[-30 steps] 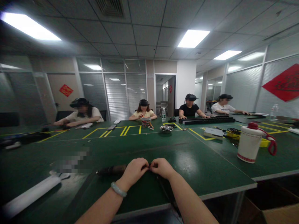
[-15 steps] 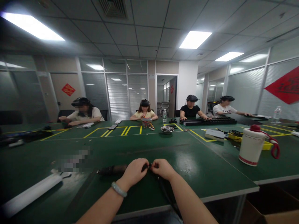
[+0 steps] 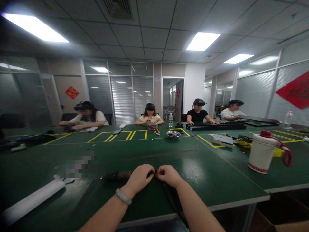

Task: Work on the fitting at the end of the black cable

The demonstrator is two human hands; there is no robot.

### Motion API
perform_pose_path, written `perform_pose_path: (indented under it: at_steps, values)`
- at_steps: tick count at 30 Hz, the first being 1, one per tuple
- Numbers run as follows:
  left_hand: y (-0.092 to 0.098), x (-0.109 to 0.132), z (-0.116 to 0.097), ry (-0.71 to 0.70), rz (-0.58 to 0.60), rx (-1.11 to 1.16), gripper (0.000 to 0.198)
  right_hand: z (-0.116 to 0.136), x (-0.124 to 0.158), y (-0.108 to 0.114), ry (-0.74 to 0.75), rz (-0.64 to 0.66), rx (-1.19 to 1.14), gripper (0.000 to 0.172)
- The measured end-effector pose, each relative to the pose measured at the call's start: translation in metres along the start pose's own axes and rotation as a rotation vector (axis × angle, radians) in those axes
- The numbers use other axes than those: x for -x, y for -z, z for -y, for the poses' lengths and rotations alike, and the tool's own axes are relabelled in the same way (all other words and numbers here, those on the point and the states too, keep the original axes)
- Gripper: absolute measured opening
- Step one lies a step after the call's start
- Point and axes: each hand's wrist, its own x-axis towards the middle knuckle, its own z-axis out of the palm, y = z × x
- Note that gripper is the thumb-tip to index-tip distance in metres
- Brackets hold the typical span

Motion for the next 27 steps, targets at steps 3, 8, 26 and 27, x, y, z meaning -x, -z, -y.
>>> perform_pose_path:
  at_steps: [3, 8, 26, 27]
  values:
    - [-0.0015, -0.0003, 0.0010, -0.007, -0.001, -0.002, 0.012, -0.0009, -0.0006, -0.0006, 0.004, 0.011, -0.016, 0.011]
    - [-0.0017, 0.0002, 0.0018, -0.028, -0.008, 0.012, 0.013, -0.0026, -0.0014, -0.0013, -0.006, -0.003, 0.038, 0.011]
    - [0.0030, 0.0019, -0.0042, 0.026, -0.025, 0.019, 0.012, -0.0005, -0.0008, -0.0006, -0.035, 0.017, 0.016, 0.012]
    - [0.0026, 0.0018, -0.0039, 0.022, -0.024, 0.021, 0.011, -0.0006, -0.0008, -0.0005, -0.032, 0.017, 0.012, 0.012]
